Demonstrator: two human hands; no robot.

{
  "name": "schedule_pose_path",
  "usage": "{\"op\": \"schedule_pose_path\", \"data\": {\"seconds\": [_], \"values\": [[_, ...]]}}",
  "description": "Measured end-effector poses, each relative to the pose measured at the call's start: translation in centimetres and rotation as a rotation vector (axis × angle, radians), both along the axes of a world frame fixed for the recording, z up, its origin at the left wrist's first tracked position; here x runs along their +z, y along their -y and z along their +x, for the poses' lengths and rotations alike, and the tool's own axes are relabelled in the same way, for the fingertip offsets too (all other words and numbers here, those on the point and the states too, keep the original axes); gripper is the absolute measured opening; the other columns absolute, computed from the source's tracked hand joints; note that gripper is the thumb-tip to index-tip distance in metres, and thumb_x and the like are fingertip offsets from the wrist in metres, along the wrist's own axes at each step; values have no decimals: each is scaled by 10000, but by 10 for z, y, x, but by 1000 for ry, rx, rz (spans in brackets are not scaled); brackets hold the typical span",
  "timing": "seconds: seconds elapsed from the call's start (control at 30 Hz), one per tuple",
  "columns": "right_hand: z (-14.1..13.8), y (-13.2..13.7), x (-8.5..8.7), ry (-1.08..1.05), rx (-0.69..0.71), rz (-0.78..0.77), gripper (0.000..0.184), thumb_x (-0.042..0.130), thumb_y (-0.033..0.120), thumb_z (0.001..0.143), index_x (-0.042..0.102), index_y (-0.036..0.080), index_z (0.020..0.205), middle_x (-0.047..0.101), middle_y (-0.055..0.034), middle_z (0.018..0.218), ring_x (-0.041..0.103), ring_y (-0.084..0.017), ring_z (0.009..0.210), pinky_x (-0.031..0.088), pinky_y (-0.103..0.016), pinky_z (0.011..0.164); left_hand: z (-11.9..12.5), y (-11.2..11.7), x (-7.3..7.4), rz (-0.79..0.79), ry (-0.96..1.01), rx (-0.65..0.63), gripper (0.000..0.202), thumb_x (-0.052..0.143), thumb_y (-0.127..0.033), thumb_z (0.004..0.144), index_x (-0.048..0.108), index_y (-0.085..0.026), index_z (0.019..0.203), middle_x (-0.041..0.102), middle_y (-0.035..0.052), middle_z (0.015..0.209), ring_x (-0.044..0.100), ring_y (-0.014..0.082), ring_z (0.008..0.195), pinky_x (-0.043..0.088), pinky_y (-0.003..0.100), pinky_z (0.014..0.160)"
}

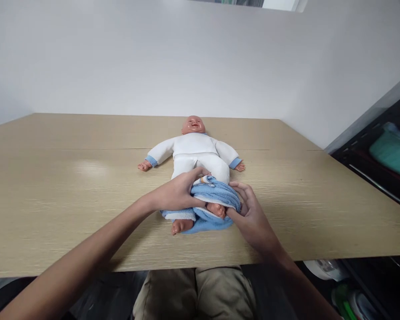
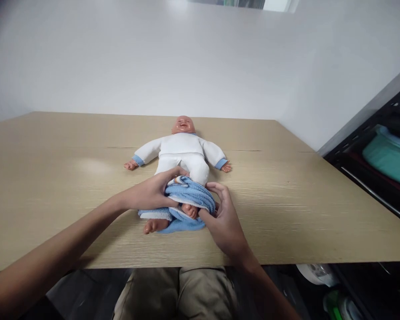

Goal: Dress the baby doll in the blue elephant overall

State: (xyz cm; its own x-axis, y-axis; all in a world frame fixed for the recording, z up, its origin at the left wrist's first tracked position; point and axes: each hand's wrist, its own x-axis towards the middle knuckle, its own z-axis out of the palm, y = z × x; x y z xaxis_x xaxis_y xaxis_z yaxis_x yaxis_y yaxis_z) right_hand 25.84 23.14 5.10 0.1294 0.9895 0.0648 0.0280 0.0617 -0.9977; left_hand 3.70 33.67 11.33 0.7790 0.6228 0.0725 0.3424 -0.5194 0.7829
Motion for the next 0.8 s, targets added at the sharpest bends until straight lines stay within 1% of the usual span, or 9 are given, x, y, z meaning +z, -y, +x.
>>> {"op": "schedule_pose_path", "data": {"seconds": [0.03, 0.1, 0.17, 0.23, 0.33, 0.47, 0.53, 0.67, 0.8], "values": [[3, -6, 0, 24, 12, 43, 537, 714, 205, 829, 505, 257, 1321, 664, -59, 1320, 688, -167, 1015, 547, -275, 860, 0, 0, -1, 31, 27, -1, 525, 785, -369, 864, 557, -214, 1310, 640, 25, 1125, 619, 223, 984, 475, 322, 841], [12, -19, -1, 105, 59, 108, 439, 679, 179, 833, 566, 233, 1254, 696, -37, 1189, 676, -185, 1033, 534, -292, 899, 1, -2, -4, 95, 50, -10, 361, 745, -347, 900, 603, -198, 1196, 647, 17, 1048, 610, 213, 943, 469, 319, 830], [21, -31, -1, 219, 123, 139, 304, 650, 168, 845, 624, 216, 1144, 686, -5, 1007, 656, -191, 962, 524, -299, 872, 1, -4, -6, 167, 45, -20, 229, 716, -341, 925, 627, -192, 1074, 641, 17, 995, 599, 214, 930, 469, 326, 841], [30, -40, 0, 300, 205, 154, 211, 648, 185, 866, 644, 210, 1075, 654, 8, 940, 630, -188, 900, 520, -302, 846, -2, -7, -6, 258, 30, -34, 179, 698, -320, 933, 640, -189, 1040, 643, 35, 1023, 587, 235, 995, 472, 349, 903], [41, -46, 8, 335, 345, 159, 216, 696, 256, 895, 640, 209, 1098, 647, -4, 978, 624, -200, 916, 531, -319, 867, -12, -8, -2, 356, -23, -55, 292, 703, -334, 934, 652, -185, 1180, 651, 79, 1190, 543, 285, 1162, 447, 410, 1040], [51, -45, 21, 405, 482, 144, 406, 782, 389, 905, 624, 219, 1238, 647, -41, 1112, 625, -227, 1019, 528, -346, 942, -31, -6, 3, 339, -115, -60, 666, 793, -575, 881, 593, -231, 1415, 583, 105, 1450, 471, 333, 1327, 391, 461, 1151], [54, -47, 27, 415, 532, 146, 405, 770, 443, 932, 624, 215, 1234, 626, -42, 1109, 612, -222, 1029, 517, -335, 942, -40, -8, 2, 338, -141, -35, 705, 804, -627, 858, 607, -265, 1431, 546, 99, 1522, 441, 351, 1377, 352, 485, 1195], [53, -60, 32, 379, 525, 217, 291, 694, 469, 1001, 652, 206, 1117, 594, -28, 1062, 588, -199, 1019, 478, -301, 936, -48, -18, -5, 314, -51, 37, 367, 716, -505, 964, 705, -248, 1226, 579, 80, 1487, 472, 314, 1378, 341, 467, 1217], [44, -80, 22, 222, 435, 164, 280, 657, 494, 1029, 621, 223, 1091, 573, 8, 964, 557, -164, 909, 457, -277, 853, -48, -27, -16, 275, 41, 180, 250, 693, -432, 962, 691, -201, 1058, 664, 72, 1233, 564, 275, 1206, 442, 426, 1116]]}}
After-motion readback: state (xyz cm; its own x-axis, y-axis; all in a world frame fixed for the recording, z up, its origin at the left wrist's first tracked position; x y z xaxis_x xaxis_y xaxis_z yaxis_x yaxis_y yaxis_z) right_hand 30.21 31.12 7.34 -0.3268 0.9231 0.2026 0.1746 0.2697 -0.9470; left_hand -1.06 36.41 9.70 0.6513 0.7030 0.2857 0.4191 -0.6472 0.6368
